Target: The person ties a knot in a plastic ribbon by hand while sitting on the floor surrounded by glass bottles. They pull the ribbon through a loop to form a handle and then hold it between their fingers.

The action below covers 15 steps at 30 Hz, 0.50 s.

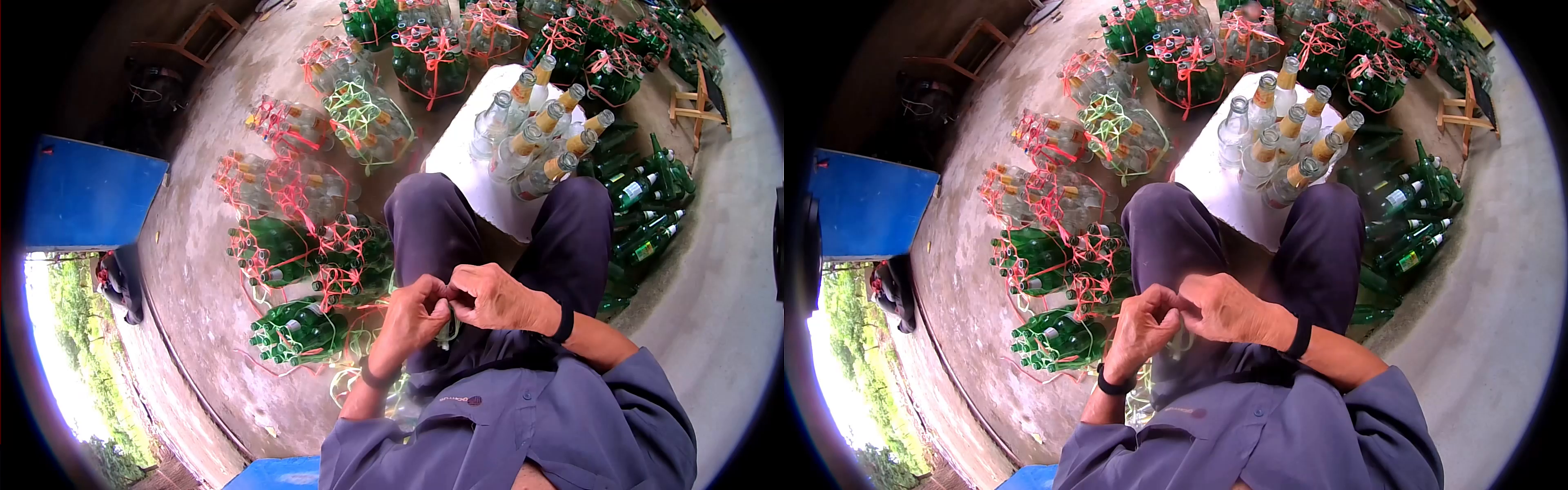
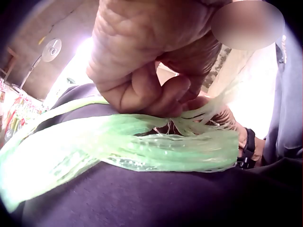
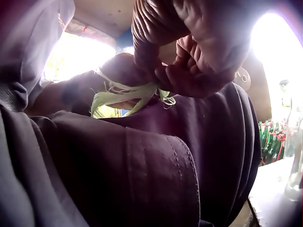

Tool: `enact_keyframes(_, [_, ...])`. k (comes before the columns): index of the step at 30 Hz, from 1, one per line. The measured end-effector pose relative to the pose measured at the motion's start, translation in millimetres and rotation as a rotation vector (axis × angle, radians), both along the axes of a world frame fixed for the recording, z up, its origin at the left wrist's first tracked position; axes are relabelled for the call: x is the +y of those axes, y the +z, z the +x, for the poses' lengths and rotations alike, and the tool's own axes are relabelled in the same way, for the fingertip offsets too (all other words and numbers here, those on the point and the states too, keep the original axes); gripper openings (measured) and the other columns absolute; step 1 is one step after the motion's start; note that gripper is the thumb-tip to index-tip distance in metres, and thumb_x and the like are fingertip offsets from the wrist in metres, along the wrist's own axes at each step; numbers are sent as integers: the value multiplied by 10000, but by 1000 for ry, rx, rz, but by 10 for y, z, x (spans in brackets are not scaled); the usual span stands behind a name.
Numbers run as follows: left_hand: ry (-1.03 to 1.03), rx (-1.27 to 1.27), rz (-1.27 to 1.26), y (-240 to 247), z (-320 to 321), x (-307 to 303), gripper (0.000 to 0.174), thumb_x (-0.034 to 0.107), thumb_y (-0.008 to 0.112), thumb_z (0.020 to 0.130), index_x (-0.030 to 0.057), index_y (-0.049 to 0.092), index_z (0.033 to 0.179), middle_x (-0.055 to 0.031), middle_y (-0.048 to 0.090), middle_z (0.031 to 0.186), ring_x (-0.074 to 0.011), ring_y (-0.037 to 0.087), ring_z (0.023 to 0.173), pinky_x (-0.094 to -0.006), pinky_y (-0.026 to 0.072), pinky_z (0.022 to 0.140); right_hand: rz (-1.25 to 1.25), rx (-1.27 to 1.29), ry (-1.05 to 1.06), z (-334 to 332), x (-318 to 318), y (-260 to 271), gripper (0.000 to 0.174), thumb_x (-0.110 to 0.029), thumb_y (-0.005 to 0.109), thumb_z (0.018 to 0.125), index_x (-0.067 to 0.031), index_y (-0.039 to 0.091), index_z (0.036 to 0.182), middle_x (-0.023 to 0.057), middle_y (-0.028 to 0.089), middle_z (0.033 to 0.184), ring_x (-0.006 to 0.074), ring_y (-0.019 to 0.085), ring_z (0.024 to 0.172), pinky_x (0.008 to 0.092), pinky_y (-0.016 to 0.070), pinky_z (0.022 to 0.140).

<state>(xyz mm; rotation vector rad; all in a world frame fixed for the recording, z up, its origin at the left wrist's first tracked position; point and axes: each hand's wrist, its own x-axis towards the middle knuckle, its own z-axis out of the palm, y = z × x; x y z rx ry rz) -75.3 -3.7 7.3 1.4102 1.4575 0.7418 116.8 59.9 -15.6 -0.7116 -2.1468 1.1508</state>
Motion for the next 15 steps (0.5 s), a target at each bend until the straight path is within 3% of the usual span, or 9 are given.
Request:
enact_keyframes(6, [26,-27,-41,25,-6,-5,107,-3,604,917,-27,676,993,-30,732,802,-22,581,667,-210,461,590,58,66,-100,-71,-63,-59,233,14,782,737,-32,562,796,123,608,736,350,647,637,397,519,543])
enact_keyframes(8, [51,-62,-96,20,-10,-7,134,60,678,893,-27,675,996,-127,725,806,-172,666,688,-322,539,658,80,68,-99,-77,-63,-72,232,17,784,734,-31,565,794,124,609,731,343,648,633,390,518,542])
enact_keyframes(9, [51,-62,-95,-2,-9,-11,134,60,678,893,-27,675,996,-127,725,806,-172,666,688,-322,539,658,102,70,-97,-78,-61,-75,232,20,785,731,-30,567,792,126,610,726,336,648,629,383,516,540])
enact_keyframes(11, [58,-105,-58,-49,1,-26,105,-1,609,918,-23,678,993,-18,702,777,-28,586,675,-213,466,598,48,66,-84,-49,-37,-57,222,17,784,737,-26,573,791,125,613,722,316,653,628,370,515,542])
enact_keyframes(13, [53,-57,-39,-47,19,-39,94,6,615,917,-23,673,985,-15,698,780,-30,587,678,-215,468,602,-8,62,-71,-18,-34,-59,213,14,783,744,-21,579,790,124,616,719,297,657,627,357,513,545])
enact_keyframes(15, [47,-9,-18,17,33,-20,85,14,621,916,-22,668,977,-11,694,783,-32,587,682,-217,471,606,-260,123,-86,-7,-29,-68,194,11,779,757,-10,589,792,123,618,720,254,659,621,339,510,545])
